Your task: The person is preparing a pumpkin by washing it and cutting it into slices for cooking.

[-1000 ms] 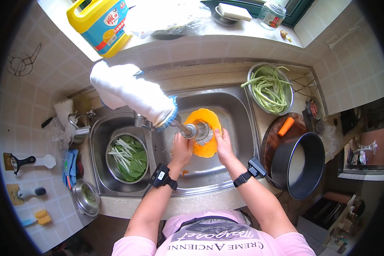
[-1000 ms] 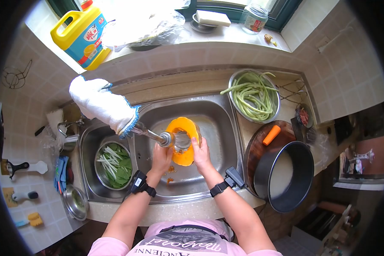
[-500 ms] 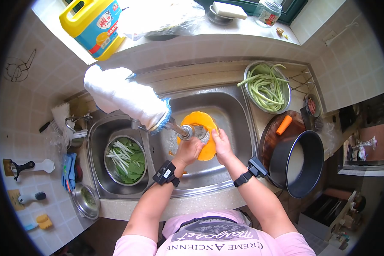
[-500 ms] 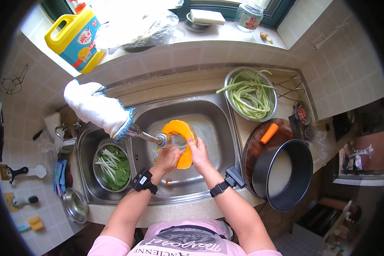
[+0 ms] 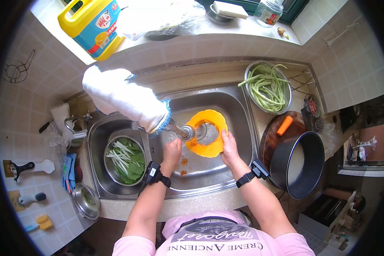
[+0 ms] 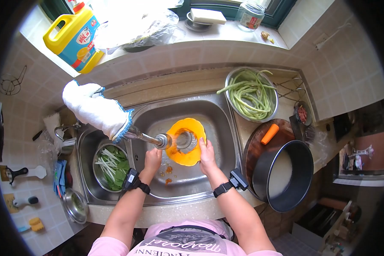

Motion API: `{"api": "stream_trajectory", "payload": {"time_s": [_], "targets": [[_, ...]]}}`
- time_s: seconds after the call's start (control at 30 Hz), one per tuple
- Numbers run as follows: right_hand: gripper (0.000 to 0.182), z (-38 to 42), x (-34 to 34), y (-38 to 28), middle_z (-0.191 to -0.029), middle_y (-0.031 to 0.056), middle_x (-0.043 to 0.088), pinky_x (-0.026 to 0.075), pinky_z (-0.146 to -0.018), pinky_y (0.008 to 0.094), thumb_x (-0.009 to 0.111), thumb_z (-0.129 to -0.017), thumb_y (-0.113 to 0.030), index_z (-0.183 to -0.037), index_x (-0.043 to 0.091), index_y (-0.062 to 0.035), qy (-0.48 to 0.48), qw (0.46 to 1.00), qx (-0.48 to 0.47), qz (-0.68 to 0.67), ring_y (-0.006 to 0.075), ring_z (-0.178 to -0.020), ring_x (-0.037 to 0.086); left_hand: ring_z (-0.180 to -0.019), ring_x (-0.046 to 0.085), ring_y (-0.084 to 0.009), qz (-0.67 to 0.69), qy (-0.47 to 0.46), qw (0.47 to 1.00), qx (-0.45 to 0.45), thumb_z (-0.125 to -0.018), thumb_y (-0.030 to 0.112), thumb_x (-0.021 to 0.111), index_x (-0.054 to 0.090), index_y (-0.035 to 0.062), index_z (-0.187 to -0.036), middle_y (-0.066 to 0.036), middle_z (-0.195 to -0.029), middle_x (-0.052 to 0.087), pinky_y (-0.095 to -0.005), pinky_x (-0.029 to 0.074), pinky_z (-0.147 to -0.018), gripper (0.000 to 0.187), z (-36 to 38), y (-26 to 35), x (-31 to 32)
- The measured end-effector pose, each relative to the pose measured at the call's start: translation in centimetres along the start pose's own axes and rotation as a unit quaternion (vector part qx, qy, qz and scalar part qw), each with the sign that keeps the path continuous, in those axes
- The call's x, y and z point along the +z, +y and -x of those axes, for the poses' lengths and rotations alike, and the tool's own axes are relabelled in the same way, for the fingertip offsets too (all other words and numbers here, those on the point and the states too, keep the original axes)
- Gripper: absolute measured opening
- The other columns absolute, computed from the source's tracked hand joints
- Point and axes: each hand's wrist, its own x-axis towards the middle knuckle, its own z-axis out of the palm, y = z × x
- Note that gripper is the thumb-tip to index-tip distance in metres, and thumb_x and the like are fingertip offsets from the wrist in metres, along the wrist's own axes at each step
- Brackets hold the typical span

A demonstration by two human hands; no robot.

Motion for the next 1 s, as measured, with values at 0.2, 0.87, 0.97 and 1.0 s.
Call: {"api": "stream_trajectory", "payload": {"time_s": [0.2, 0.87, 0.97, 1.0], "targets": [[0.035, 0.1, 0.6, 0.0, -0.107, 0.0079, 0.054, 0.043, -0.085, 0.0276, 0.045, -0.093, -0.029, -0.114, 0.043, -0.0016, -0.002, 1.0, -0.008, 0.013, 0.0148, -0.097, 0.053, -0.082, 0.056, -0.0387, 0.15, 0.102, 0.971, 0.158, -0.085, 0.018, 0.049, 0.053, 0.0017, -0.097, -0.022, -0.087, 0.057, -0.0437, 0.045, -0.068, 0.021, 1.9, 3.7, 0.9], [0.031, 0.6, 0.5, 0.7, -0.1, 0.0052, 0.054, 0.041, -0.08, 0.0248, 0.051, -0.09, -0.026, -0.109, 0.046, -0.0026, 0.018, 0.997, -0.051, 0.063, 0.0103, -0.091, 0.05, -0.069, 0.056, -0.0409, 0.049, 0.128, 0.988, 0.072, -0.079, 0.01, 0.05, 0.049, 0.0029, -0.09, -0.022, -0.071, 0.057, -0.0483, 0.043, -0.058, 0.012, 0.4, 0.1, 1.8], [0.031, 1.0, 0.5, 0.4, -0.1, 0.005, 0.054, 0.041, -0.08, 0.0247, 0.051, -0.091, -0.026, -0.11, 0.046, -0.0027, 0.019, 0.998, -0.046, 0.048, 0.0103, -0.091, 0.05, -0.075, 0.056, -0.0408, 0.076, 0.14, 0.986, 0.044, -0.08, 0.014, 0.052, 0.049, 0.003, -0.089, -0.023, -0.079, 0.058, -0.0484, 0.043, -0.062, 0.015, 1.1, 0.4, 1.1], [0.031, 1.2, 0.6, 0.4, -0.1, 0.0049, 0.054, 0.041, -0.08, 0.0247, 0.051, -0.091, -0.026, -0.109, 0.046, -0.0026, 0.02, 0.997, -0.044, 0.057, 0.0104, -0.09, 0.05, -0.078, 0.056, -0.0408, 0.079, 0.144, 0.986, 0.039, -0.08, 0.016, 0.054, 0.049, 0.0029, -0.09, -0.024, -0.081, 0.057, -0.0482, 0.043, -0.064, 0.017, 1.2, 1.1, 1.3]]}}
